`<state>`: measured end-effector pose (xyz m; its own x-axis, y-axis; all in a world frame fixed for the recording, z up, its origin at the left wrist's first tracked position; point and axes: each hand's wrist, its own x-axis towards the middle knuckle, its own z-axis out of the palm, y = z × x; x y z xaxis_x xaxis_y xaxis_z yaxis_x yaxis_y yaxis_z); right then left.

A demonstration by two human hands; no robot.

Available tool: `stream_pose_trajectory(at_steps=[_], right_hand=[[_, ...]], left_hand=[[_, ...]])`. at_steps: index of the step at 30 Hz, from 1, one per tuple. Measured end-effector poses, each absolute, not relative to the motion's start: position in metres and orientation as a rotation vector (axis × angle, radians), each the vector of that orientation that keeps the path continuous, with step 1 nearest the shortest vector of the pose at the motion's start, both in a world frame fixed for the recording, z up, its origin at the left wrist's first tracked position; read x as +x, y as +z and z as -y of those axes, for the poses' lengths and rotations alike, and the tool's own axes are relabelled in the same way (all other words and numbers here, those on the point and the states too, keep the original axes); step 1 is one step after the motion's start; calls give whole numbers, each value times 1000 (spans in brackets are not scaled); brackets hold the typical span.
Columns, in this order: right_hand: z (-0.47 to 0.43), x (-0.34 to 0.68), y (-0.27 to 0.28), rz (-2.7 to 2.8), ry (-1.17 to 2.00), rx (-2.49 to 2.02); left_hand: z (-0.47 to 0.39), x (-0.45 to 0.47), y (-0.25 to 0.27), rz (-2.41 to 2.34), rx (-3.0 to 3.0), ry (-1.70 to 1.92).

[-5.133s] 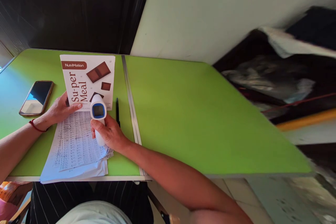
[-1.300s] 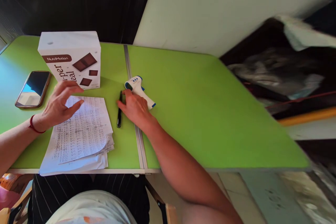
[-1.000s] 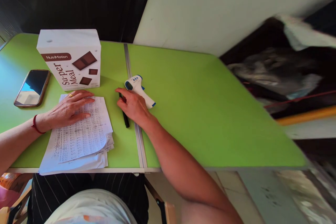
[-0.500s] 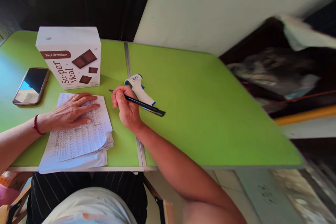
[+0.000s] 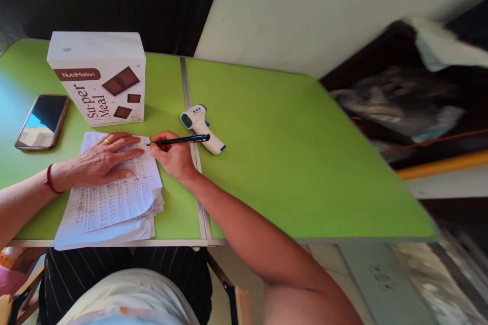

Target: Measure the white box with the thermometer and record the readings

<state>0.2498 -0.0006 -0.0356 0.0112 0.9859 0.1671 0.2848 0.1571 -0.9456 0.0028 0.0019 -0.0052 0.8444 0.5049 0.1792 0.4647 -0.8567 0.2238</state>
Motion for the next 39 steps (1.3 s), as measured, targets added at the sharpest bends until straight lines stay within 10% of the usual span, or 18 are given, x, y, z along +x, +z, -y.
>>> stream_pose_trajectory(at_steps=[39], right_hand=[[4, 250, -31, 1606, 769, -1323]], left_hand=[[-1, 4, -5, -764, 2849, 342]])
